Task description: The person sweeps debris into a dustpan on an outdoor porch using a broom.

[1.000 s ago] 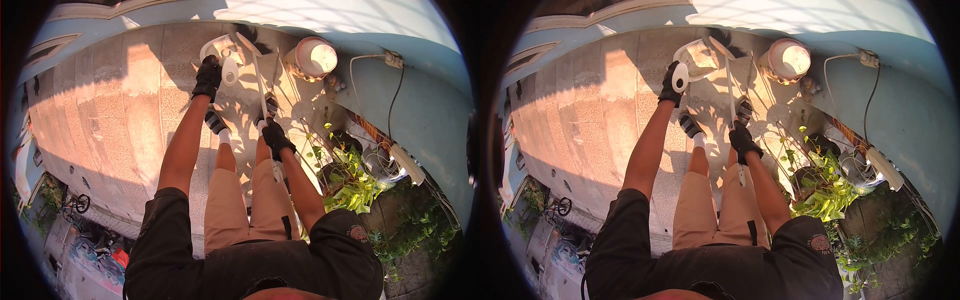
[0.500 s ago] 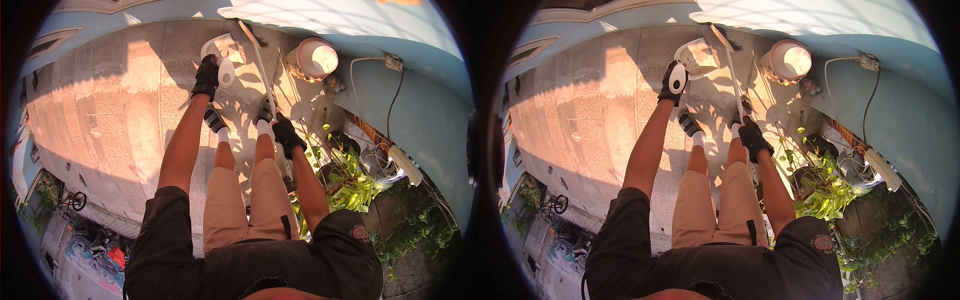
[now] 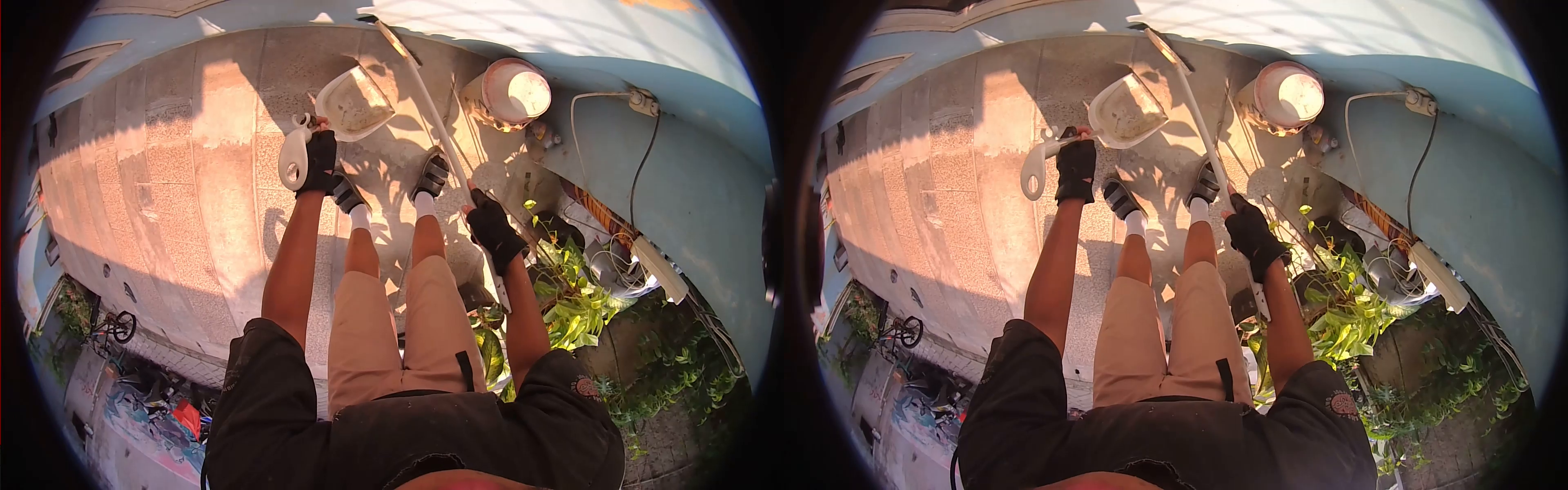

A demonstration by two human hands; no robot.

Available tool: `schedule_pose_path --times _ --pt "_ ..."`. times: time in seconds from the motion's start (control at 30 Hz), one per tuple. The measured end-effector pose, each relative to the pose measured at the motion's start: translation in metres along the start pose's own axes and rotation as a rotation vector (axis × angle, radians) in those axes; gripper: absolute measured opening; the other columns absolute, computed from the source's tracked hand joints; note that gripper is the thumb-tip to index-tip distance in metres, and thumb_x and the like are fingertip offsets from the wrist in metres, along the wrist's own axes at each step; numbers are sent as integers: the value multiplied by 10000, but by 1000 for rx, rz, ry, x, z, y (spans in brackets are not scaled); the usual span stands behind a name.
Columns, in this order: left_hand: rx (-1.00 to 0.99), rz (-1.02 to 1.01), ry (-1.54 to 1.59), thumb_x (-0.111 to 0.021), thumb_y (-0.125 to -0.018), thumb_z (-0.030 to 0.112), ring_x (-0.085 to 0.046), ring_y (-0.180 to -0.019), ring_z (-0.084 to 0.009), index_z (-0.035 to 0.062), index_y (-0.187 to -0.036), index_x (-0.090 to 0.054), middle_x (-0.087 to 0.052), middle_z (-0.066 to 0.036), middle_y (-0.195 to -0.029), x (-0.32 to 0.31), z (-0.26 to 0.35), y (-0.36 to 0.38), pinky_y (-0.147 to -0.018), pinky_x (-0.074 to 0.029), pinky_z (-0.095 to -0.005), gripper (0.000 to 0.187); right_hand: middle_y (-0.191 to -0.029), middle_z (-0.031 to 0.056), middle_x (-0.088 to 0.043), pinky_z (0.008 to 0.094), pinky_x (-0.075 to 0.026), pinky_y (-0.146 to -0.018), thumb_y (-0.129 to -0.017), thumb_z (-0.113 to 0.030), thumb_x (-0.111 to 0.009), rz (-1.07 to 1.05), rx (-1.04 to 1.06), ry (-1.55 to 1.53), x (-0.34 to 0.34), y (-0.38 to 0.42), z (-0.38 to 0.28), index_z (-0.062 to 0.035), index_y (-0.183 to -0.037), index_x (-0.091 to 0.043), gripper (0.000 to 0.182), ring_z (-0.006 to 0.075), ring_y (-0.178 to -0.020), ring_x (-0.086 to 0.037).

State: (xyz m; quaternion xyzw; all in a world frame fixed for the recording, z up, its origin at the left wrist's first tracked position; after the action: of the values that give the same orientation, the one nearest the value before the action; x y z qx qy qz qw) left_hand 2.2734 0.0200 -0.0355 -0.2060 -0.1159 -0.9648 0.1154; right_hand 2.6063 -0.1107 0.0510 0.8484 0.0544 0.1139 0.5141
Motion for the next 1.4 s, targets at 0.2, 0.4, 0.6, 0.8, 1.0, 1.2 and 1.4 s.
schedule_pose_path --times 0.2,0.4,0.6,0.8,1.0,1.2,1.4 --pt "144 24 -53 -503 -926 216 -633 -862 -230 21 -974 -613 -662 -123 -917 -2 -40 31 -776 -484 -347 229 -958 187 -633 363 -473 -752 -878 -189 -537 68 303 568 -17 -106 22 -116 -1429 -370 580 286 -836 -608" --pt "433 -3 575 -535 -943 231 -552 -830 -175 43 -967 -573 -585 -58 -884 -30 -84 50 -762 -446 -325 193 -686 101 -566 317 -430 -474 -890 -156 -530 -277 -75 334 -53 -42 33 -156 -1471 -296 627 166 -512 -531" --pt "566 1 700 -541 -946 187 -557 -799 -128 44 -978 -576 -592 -41 -852 -20 -48 67 -724 -452 -287 151 -631 54 -528 292 -387 -403 -882 -136 -545 -291 -192 25 -24 26 48 -133 -1459 -326 617 105 -417 -434" --pt "-17 -44 183 -576 -945 191 -554 -864 -103 34 -1088 -583 -596 -29 -968 -14 -69 81 -796 -456 -264 213 -777 163 -624 357 -477 -584 -875 -173 -548 37 87 414 -6 -32 42 -123 -1440 -352 600 237 -620 -592" --pt "224 -113 535 -532 -968 130 -545 -985 -100 7 -1171 -542 -576 -69 -1094 -15 -94 83 -873 -441 -220 238 -886 221 -654 398 -506 -681 -872 -208 -537 17 346 584 -61 -44 119 -104 -1445 -329 619 343 -777 -648" --pt "246 -62 557 -517 -975 133 -544 -989 -93 12 -1163 -547 -585 -62 -1073 -14 -82 84 -877 -434 -209 226 -593 25 -473 306 -404 -396 -908 -187 -540 -352 -195 -2 -49 46 79 -143 -1465 -312 604 108 -440 -454" --pt "487 -64 624 -552 -930 149 -510 -801 -121 34 -1031 -576 -553 -31 -905 -10 -79 91 -748 -450 -262 154 -599 14 -462 292 -381 -388 -910 -160 -526 7 7 242 -18 8 85 -184 -1471 -303 604 112 -420 -436"
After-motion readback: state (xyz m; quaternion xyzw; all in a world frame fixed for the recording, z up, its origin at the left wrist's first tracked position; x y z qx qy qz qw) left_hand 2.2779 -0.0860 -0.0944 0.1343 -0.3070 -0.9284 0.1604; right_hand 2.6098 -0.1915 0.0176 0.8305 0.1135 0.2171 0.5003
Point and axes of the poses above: each hand's wrist, its own y-axis away from the middle knuckle, its own x-axis out of the back of the hand, z = x × y, the point moved 5 cm from there along -y, towards the middle knuckle
